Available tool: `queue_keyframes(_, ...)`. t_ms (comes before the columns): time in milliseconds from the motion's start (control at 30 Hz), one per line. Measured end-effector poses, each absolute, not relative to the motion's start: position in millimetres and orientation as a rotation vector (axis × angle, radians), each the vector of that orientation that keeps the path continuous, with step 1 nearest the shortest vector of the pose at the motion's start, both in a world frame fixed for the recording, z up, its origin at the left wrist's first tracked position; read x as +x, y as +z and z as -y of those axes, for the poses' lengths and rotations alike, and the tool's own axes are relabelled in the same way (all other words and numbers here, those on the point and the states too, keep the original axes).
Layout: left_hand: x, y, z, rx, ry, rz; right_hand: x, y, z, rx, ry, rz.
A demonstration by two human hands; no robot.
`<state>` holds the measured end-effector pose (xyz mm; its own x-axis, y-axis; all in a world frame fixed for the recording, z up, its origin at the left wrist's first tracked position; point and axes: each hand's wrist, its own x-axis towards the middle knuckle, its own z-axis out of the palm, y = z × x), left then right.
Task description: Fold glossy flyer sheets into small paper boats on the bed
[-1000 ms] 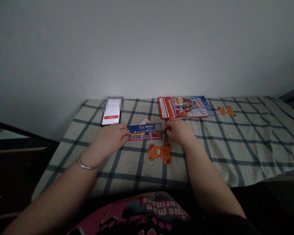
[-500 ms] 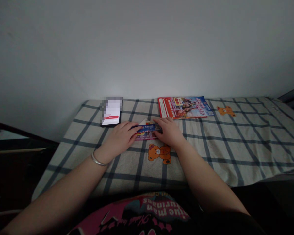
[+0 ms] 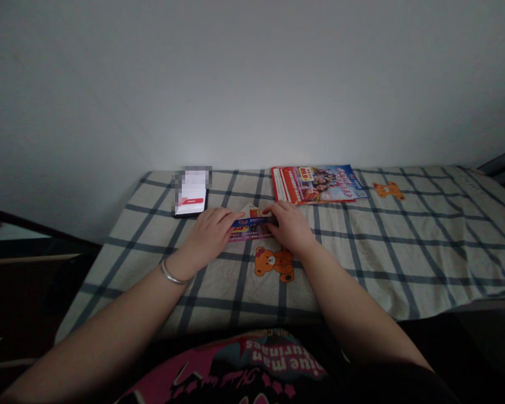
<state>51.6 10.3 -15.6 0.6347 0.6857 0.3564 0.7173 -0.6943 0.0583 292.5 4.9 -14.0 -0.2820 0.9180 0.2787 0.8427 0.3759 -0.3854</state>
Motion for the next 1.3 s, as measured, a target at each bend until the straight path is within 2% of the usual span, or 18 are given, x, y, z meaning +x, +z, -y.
queue_keyframes(500, 47, -10, -10, -2.932, -0.408, 1.025, 341, -5, -11, -1.318, 0.469, 2.405)
queue_keyframes(933, 51, -6, -8, -2.839, -0.383, 1.163, 337, -13, -13, -1.323, 0.346, 2.408)
queue_keyframes(1300, 52, -9, -8, -2.746, -0.396, 1.244, 319, -27, -14, -1.520, 0.156, 2.211)
